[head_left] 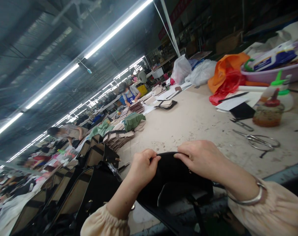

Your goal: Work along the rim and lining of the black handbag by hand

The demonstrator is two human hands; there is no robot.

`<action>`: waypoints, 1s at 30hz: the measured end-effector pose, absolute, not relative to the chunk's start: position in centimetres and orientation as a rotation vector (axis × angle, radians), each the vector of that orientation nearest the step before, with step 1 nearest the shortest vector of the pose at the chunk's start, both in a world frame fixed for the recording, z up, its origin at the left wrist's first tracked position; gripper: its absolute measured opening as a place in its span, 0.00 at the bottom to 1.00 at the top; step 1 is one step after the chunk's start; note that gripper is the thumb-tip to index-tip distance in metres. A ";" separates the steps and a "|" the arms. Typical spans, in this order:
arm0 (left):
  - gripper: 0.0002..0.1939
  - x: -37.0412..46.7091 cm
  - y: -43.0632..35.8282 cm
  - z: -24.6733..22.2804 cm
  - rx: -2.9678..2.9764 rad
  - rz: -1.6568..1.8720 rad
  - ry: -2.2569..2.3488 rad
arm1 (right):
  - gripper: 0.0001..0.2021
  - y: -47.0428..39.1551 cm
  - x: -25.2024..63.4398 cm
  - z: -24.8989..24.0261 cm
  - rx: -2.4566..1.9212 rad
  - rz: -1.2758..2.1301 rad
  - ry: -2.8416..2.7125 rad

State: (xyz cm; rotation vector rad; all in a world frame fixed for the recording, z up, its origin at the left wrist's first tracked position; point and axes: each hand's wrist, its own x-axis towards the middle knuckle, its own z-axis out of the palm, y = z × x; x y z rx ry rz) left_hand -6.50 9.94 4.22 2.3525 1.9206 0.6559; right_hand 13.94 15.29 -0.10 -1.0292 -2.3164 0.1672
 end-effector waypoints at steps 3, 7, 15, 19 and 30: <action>0.06 -6.5 10.0 4.1 2.340 0.660 1.951 | 0.11 15.1 13.8 -0.1 -1.055 0.143 -2.311; 0.05 -6.5 9.9 4.0 2.329 0.649 1.995 | 0.11 14.6 13.4 0.2 -1.132 0.081 -2.295; 0.07 -6.3 9.4 3.9 2.312 0.651 1.985 | 0.09 13.1 11.6 1.1 -1.047 -0.004 -2.330; 0.07 -5.9 9.3 3.9 2.323 0.648 1.925 | 0.06 12.5 10.6 0.9 -1.011 0.005 -2.326; 0.05 -7.3 8.7 4.6 2.294 0.668 1.766 | 0.09 13.0 10.8 0.9 -1.010 0.090 -2.310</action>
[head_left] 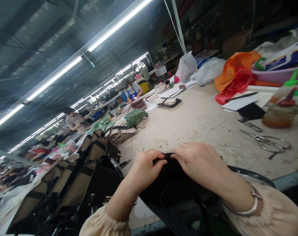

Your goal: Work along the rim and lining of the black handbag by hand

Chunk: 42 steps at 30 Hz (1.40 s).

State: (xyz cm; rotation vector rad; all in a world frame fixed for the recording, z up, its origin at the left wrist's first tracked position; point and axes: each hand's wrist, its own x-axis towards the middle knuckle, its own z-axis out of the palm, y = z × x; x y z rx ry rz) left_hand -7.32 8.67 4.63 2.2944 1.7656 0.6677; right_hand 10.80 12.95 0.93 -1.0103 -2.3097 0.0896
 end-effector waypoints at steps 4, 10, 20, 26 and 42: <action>0.06 -7.8 8.1 4.8 2.249 0.786 1.766 | 0.09 13.0 10.8 0.9 -1.012 0.072 -2.289; 0.06 -7.7 8.0 5.0 2.248 0.742 1.866 | 0.09 13.2 10.9 0.9 -1.032 0.055 -2.286; 0.07 -7.7 8.2 4.4 2.285 0.647 2.032 | 0.09 13.0 10.7 0.8 -1.014 0.080 -2.294; 0.07 -7.8 8.4 4.1 2.267 0.661 2.048 | 0.09 12.9 10.6 0.8 -1.018 0.084 -2.288; 0.08 -7.7 8.3 3.7 2.313 0.670 2.076 | 0.09 12.5 9.1 1.1 -0.986 0.090 -2.338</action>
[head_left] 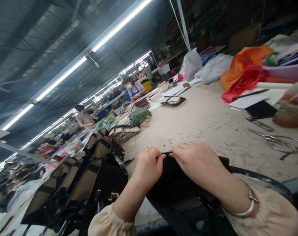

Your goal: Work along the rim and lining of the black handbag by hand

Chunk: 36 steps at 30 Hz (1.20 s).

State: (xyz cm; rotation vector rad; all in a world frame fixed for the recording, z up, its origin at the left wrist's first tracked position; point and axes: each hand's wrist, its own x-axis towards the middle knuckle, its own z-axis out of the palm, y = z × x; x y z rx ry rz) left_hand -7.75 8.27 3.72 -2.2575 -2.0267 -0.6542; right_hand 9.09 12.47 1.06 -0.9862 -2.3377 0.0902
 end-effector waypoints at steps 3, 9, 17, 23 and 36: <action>0.07 -8.0 8.1 3.8 -2.305 -0.695 -2.022 | 0.08 12.4 8.7 1.0 -0.978 0.101 -2.327; 0.13 -8.8 6.8 4.1 -2.418 -1.182 -2.059 | 0.09 12.3 8.7 1.0 -0.939 0.091 -2.325; 0.18 -8.5 6.5 4.0 -2.425 -0.816 -1.999 | 0.09 13.1 11.1 1.4 -1.137 0.038 -2.283; 0.10 -6.3 8.3 4.5 -2.438 -0.668 -2.001 | 0.10 13.8 12.0 1.2 -1.181 0.036 -2.254; 0.08 -5.8 9.6 4.2 -2.227 -0.692 -2.168 | 0.11 13.8 11.8 1.0 -1.187 0.026 -2.235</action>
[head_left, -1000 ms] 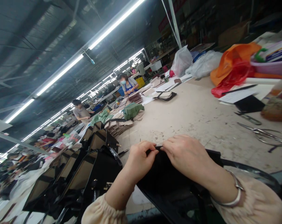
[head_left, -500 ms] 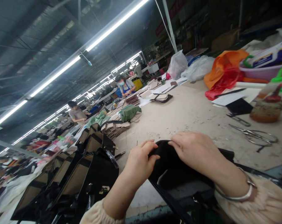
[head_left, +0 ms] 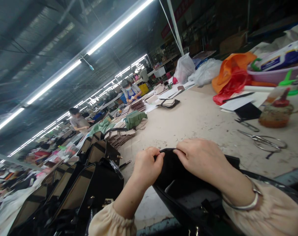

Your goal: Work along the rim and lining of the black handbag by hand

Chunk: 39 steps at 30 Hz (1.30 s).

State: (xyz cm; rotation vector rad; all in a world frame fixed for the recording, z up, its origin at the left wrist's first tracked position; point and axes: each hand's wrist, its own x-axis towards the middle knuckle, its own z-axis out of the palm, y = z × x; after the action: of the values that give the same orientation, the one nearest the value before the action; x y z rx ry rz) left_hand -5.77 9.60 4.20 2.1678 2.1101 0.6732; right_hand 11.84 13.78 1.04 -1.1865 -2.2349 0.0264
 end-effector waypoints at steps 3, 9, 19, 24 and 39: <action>0.11 -5.8 9.6 4.2 2.190 0.608 2.168 | 0.11 13.7 11.7 1.1 -1.193 0.019 -2.239; 0.12 -5.8 9.6 4.2 2.159 0.610 2.191 | 0.11 13.9 11.4 1.3 -1.173 0.021 -2.252; 0.11 -5.5 9.4 4.0 2.172 0.623 2.172 | 0.11 14.0 10.5 0.9 -1.079 0.024 -2.297; 0.11 -5.3 9.4 4.1 2.205 0.624 2.160 | 0.10 14.0 10.3 0.9 -1.008 0.054 -2.301; 0.30 -6.1 6.1 4.3 1.875 0.665 2.040 | 0.09 13.7 10.2 1.1 -1.001 0.040 -2.240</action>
State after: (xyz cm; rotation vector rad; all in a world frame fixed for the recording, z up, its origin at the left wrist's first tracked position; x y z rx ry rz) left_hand -6.13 6.11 4.31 1.8754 2.0402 0.6652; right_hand 10.24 13.66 1.07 -1.0008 -2.2397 0.0397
